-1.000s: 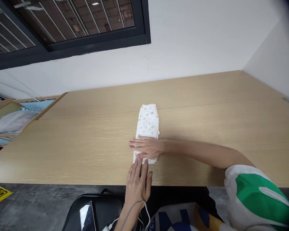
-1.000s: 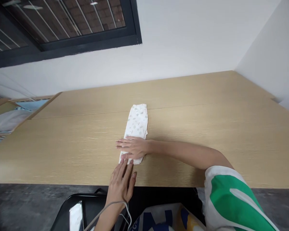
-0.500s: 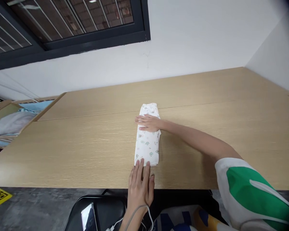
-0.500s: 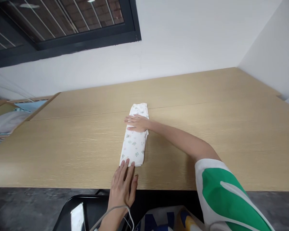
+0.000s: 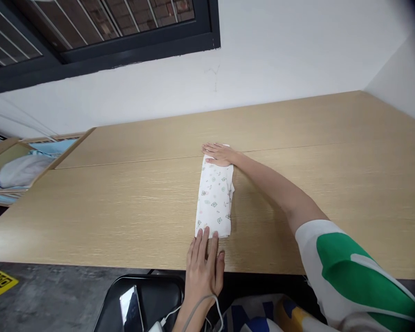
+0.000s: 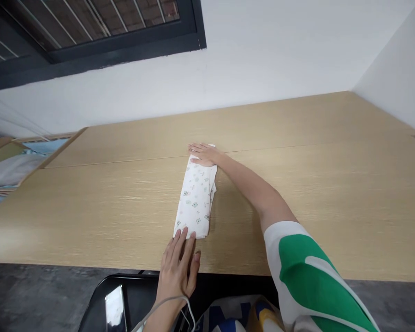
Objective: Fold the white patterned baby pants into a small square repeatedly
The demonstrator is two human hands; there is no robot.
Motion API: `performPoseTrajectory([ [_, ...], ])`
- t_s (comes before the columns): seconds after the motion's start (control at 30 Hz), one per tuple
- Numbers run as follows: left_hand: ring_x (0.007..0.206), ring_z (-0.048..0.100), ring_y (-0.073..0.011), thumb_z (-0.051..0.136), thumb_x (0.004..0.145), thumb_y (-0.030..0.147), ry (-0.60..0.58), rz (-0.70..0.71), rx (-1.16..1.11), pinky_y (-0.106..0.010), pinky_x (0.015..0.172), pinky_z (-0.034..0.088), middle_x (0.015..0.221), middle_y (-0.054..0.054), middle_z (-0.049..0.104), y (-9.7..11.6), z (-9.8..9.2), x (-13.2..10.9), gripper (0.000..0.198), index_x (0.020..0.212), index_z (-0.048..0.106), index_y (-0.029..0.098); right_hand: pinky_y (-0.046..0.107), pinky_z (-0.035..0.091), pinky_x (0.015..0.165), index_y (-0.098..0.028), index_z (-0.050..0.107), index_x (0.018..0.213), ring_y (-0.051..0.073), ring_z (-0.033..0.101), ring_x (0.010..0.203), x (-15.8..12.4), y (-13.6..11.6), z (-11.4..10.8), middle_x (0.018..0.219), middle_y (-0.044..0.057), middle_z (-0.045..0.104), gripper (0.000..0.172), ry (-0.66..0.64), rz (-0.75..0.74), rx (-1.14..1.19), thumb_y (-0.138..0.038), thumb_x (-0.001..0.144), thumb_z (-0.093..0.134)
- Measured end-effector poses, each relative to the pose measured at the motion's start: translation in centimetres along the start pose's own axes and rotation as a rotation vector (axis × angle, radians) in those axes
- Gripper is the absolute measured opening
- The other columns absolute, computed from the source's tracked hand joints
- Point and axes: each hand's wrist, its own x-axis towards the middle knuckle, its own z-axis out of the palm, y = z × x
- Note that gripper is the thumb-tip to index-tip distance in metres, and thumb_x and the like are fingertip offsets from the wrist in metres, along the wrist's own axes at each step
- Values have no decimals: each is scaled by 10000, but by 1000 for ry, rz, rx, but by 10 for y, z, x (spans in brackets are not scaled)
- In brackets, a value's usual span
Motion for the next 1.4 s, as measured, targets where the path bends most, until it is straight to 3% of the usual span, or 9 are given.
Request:
performPoseTrajectory([
  [0.2,1526,433,-339,591,992,171,23,9,11,-516,1187,427,1609,-166,497,1,-2,3,578,1561,487,188,558,172,1316,-114,323,1660,323,218,1613,9,6,-4,1732,152,250,759,42,51,-51,-567,1051,306],
  [0.33,1499,472,-341,588,1002,203,17,31,29,-512,1177,438,1594,-174,514,0,-4,5,545,1541,508,178,569,136,1319,-77,330,1639,339,187,1620,-7,-29,-15,1734,189,246,691,196,-33,-97,-421,1043,386],
  [0.5,1469,505,-345,578,1011,220,40,32,31,-510,1172,435,1573,-176,538,0,0,7,508,1515,533,174,585,330,1236,-62,427,1557,370,308,1561,-86,-134,-30,1673,259,334,577,248,-69,-23,-362,1064,409],
  [0.6,1440,535,-335,577,1012,225,49,46,14,-507,1165,435,1539,-166,575,0,-3,8,491,1501,551,191,525,527,1018,-112,602,1361,317,618,1198,-149,-196,-33,1374,226,614,419,151,-108,50,-355,1079,408],
  [0.67,1397,570,-322,579,1011,220,30,71,-15,-502,1145,447,1493,-153,615,1,-9,9,467,1478,577,209,475,549,963,-133,657,1217,277,646,1061,-187,-225,-32,1207,180,671,342,70,-138,92,-365,1075,451],
  [0.87,1125,671,-253,653,997,279,-87,262,-173,-434,989,536,1318,-104,702,-4,-30,4,474,1467,593,298,553,510,1042,-98,610,1337,366,584,1258,-265,-261,-13,1274,228,658,579,137,-199,71,-559,986,610],
  [1.07,892,662,-182,537,1006,53,-151,443,-480,-352,801,537,1120,-71,763,-5,-47,0,465,1420,612,253,450,555,898,-174,659,1191,280,662,983,-302,-286,-11,1047,133,715,253,96,-152,-30,-116,984,526],
  [1.23,856,687,-166,683,936,48,90,385,-695,-333,745,543,1052,-42,780,5,-54,15,374,1257,680,240,341,527,720,-208,634,1133,197,639,746,-301,-296,-49,865,46,685,188,73,-80,137,-189,1074,457],
  [1.4,949,700,-202,711,913,87,574,1,-655,-376,793,592,1027,-51,719,11,-51,41,266,1140,676,221,358,523,751,-248,628,1102,210,625,829,-260,-261,-96,980,68,674,229,240,46,314,-291,1102,403],
])
